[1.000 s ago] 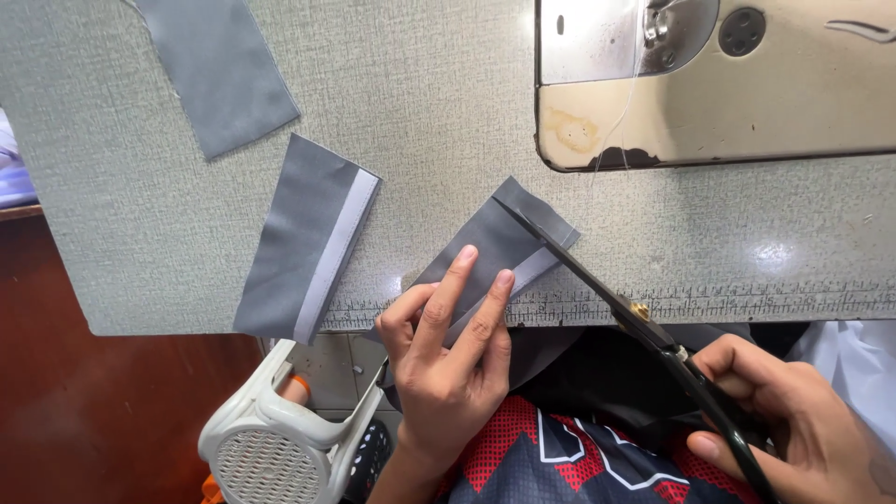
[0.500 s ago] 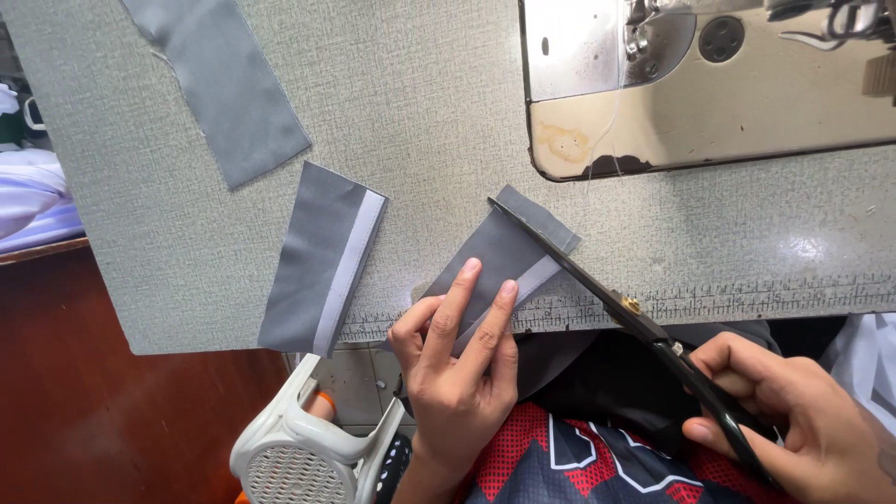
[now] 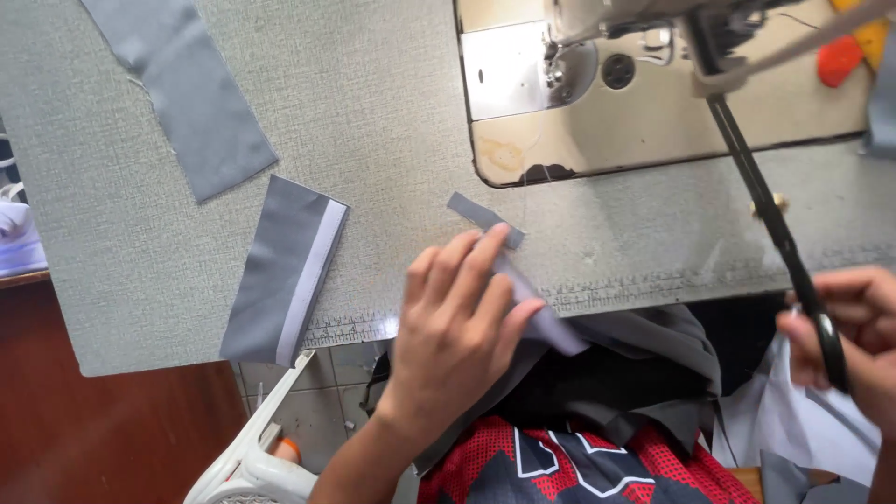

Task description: The person is sewing white fabric strips onto larger grey fabric pieces using an industrial sewing machine and trimming the finished pieces with scissors.

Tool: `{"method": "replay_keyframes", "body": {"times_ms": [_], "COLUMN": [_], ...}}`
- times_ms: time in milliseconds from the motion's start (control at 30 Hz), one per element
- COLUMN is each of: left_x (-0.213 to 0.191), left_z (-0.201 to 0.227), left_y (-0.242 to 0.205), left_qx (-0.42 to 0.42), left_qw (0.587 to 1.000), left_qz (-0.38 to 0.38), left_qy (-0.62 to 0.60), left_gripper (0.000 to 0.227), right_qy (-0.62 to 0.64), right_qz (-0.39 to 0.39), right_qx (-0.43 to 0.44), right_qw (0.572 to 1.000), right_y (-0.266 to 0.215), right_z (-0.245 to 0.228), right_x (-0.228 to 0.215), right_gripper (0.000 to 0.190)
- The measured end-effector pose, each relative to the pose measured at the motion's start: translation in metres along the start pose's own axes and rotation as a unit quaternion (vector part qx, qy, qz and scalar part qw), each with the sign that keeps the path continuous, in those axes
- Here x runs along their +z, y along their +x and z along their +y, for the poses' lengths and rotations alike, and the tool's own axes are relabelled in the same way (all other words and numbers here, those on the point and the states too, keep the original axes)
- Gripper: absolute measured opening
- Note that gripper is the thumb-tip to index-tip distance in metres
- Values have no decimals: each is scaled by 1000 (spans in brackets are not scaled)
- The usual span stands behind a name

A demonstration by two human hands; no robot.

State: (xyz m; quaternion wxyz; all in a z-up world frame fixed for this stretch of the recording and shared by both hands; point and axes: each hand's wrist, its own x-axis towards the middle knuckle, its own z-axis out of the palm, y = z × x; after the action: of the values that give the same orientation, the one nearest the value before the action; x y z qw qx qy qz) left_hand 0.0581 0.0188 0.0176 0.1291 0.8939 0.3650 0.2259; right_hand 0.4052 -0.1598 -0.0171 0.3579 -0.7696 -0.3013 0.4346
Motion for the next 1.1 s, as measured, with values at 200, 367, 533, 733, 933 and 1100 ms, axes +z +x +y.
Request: {"method": "replay_keyframes", "body": {"times_ms": [200,367,533,733,933,1100], "left_x": [33,45,30,34,44,52], "left_z": [11,3,-15,-77,-65,-76], "left_y": [31,57,76,82,86,83], "left_qx": [19,23,49,-127,-138,-125], "left_qw": [998,999,996,989,987,986], "left_qz": [18,-24,-10,7,59,87], "left_qy": [57,42,-79,75,61,68], "left_gripper": [33,34,28,28,27,34], "right_qy": [-269,-387,-226,-181,-176,-169], "right_qz": [78,71,-130,-137,-162,-169], "right_qx": [-256,-412,-574,-580,-570,-572], "right_qw": [925,822,776,783,786,785], "right_y": [68,63,77,76,79,82], "right_z": [-27,-101,-106,-106,-99,-96], "right_x": [-10,25,88,76,72,68], "right_gripper": [37,30,23,21,26,29]}}
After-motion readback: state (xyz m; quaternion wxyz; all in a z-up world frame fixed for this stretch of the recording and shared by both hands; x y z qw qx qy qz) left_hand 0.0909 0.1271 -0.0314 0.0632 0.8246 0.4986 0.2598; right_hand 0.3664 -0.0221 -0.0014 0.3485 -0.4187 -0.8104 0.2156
